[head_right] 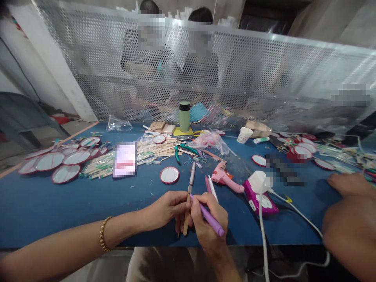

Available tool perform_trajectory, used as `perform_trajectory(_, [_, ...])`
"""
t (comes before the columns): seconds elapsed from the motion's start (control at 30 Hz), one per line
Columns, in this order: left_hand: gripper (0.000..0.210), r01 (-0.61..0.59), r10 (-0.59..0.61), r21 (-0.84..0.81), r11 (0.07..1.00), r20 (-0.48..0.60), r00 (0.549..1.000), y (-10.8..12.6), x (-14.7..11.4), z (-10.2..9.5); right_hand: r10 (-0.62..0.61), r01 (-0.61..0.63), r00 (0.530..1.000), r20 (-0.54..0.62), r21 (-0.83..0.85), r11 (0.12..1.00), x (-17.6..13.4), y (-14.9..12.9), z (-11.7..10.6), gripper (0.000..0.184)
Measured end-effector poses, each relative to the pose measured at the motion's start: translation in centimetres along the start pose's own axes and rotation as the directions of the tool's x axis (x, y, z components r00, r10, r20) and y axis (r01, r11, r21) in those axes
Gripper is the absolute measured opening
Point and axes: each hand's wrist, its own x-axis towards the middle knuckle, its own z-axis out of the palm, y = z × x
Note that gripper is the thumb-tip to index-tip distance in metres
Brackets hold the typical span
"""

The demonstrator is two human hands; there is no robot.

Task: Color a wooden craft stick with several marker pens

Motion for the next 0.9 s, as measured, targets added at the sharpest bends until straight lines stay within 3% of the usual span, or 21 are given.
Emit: perform_trajectory(0.9, [0.057, 0.000, 0.000, -0.006, 1.000, -0.007, 1.000, -0.16, -0.07, -0.05, 0.017, -0.017, 1.000, 0.010, 0.004, 1.000, 0.03, -0.23, -0.12, 0.021])
